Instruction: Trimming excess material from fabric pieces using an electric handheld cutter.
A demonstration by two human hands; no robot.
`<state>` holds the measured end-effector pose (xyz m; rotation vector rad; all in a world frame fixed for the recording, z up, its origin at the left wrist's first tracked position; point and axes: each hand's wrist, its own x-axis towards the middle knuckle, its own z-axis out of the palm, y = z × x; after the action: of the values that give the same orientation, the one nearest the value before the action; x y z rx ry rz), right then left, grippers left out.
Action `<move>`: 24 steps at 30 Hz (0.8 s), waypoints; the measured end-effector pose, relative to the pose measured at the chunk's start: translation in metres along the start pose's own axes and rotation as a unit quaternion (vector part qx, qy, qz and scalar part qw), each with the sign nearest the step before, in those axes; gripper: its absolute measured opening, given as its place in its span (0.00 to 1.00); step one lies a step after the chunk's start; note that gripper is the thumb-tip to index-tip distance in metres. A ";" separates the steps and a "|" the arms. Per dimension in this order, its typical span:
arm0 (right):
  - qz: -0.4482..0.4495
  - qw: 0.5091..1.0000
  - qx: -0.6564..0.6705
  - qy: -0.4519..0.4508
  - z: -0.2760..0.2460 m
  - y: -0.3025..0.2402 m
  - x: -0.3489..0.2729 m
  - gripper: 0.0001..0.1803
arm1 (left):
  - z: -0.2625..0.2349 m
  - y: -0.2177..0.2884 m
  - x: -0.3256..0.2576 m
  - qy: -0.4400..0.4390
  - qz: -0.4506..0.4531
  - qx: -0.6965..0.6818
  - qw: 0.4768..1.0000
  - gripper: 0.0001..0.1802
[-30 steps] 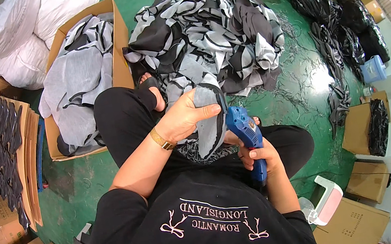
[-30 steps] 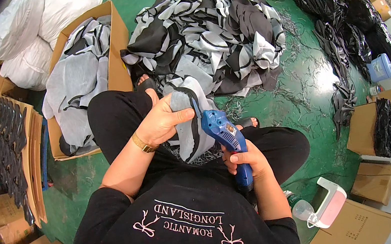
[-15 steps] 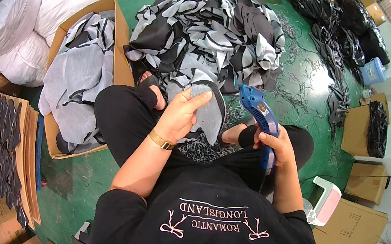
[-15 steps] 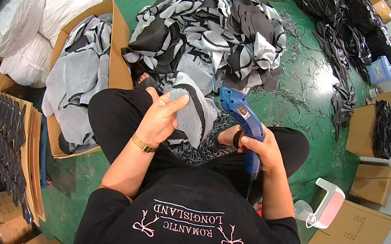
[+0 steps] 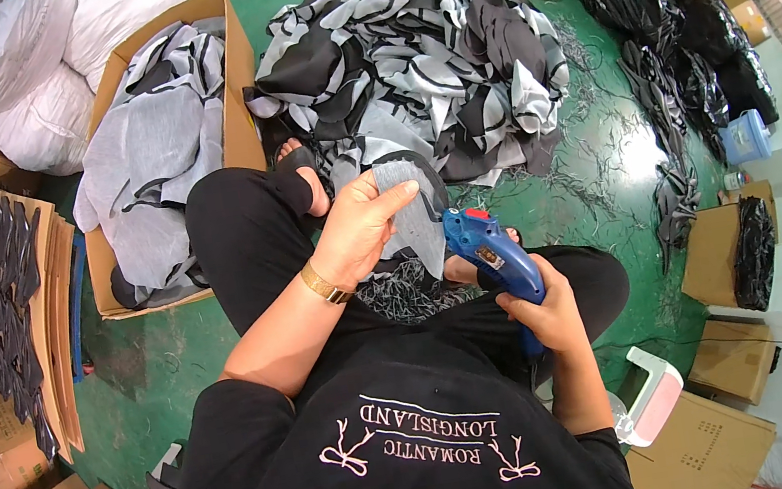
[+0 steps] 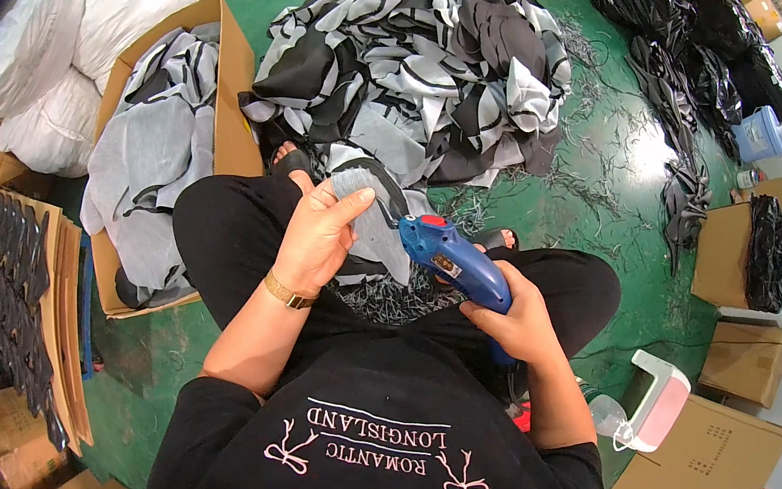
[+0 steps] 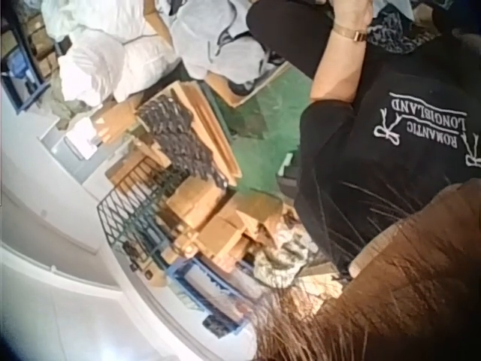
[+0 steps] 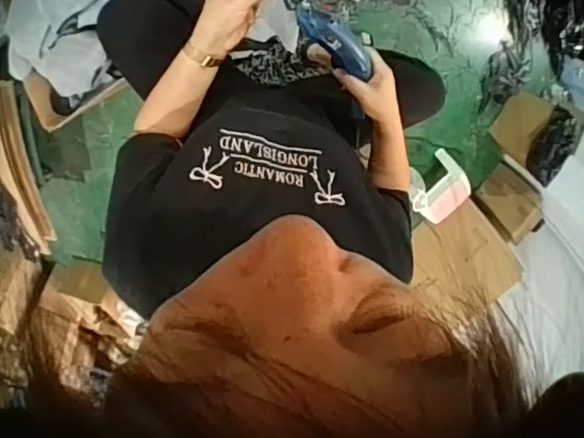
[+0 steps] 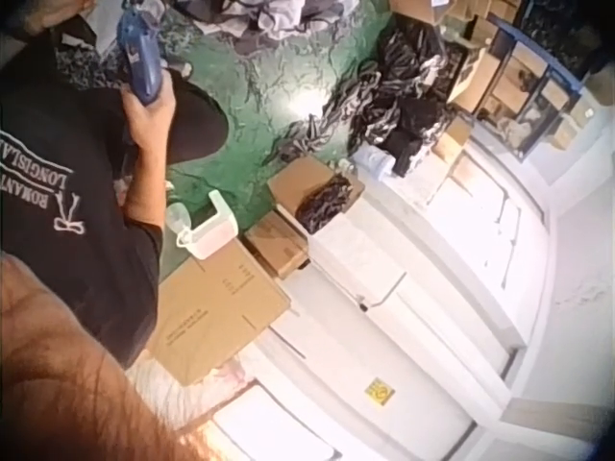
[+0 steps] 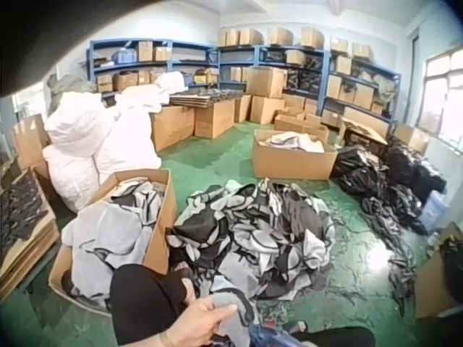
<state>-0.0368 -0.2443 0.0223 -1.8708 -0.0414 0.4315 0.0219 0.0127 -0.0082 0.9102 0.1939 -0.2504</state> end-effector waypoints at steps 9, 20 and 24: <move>0.033 0.998 0.040 0.022 0.005 -0.012 0.001 0.21 | 0.005 0.004 -0.009 0.030 0.026 0.100 0.994 0.10; 0.031 0.999 0.035 -0.002 -0.001 -0.016 0.005 0.23 | 0.007 0.010 -0.015 -0.042 0.118 0.177 0.976 0.11; 0.044 0.997 0.058 -0.014 -0.002 -0.022 0.008 0.23 | 0.004 0.008 -0.013 -0.047 0.118 0.212 0.969 0.12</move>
<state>-0.0248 -0.2373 0.0407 -1.7576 0.0469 0.5107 0.0118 0.0162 0.0032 1.3320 -0.0606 -0.1136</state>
